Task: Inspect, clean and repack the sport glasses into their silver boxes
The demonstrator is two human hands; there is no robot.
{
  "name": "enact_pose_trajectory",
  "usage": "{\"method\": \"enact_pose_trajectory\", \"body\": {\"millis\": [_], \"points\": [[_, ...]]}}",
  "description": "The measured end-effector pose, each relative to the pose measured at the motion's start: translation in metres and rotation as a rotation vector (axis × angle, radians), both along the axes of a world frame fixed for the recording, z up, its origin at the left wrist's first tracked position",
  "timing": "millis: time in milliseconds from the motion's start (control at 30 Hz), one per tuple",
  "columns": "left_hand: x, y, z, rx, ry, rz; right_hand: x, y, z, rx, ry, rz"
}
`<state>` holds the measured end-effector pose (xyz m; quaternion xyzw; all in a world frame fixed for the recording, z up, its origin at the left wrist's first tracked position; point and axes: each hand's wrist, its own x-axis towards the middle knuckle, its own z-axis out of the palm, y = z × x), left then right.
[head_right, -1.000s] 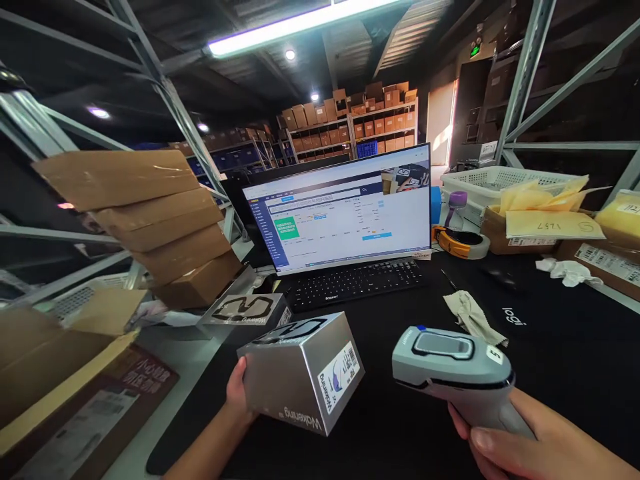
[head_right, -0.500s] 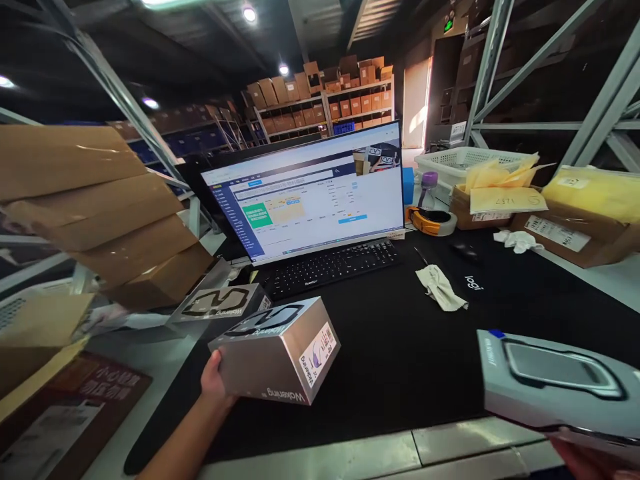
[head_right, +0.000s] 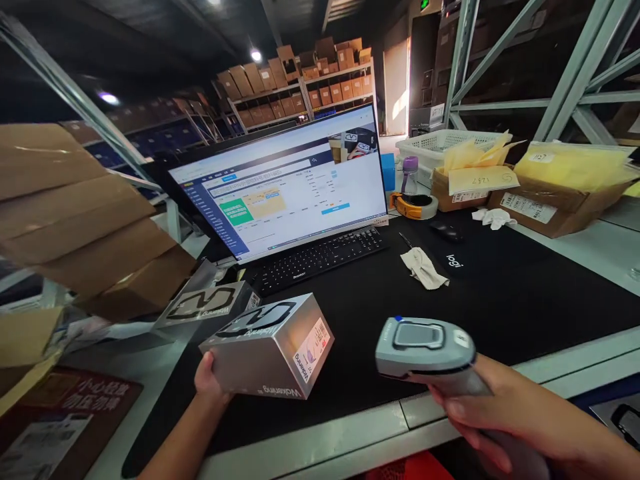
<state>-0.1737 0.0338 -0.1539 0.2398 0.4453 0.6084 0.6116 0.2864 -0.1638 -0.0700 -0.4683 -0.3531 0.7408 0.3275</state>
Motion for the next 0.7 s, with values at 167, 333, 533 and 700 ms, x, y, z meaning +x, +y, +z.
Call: {"method": "enact_pose_trajectory", "body": {"millis": [167, 333, 533, 700], "points": [[0.000, -0.001, -0.003, 0.022, 0.061, -0.020, -0.033, 0.027, 0.000, 0.202, 0.012, 0.050], [0.000, -0.003, -0.006, 0.034, 0.128, -0.041, -0.046, 0.033, -0.002, 0.231, 0.024, 0.091], [-0.001, -0.002, -0.006, 0.046, 0.196, -0.077, -0.043, 0.029, -0.008, 0.246, 0.046, 0.086], [0.003, -0.006, -0.007, 0.056, 0.209, -0.151, -0.036, 0.015, -0.012, 0.269, 0.078, -0.033]]}}
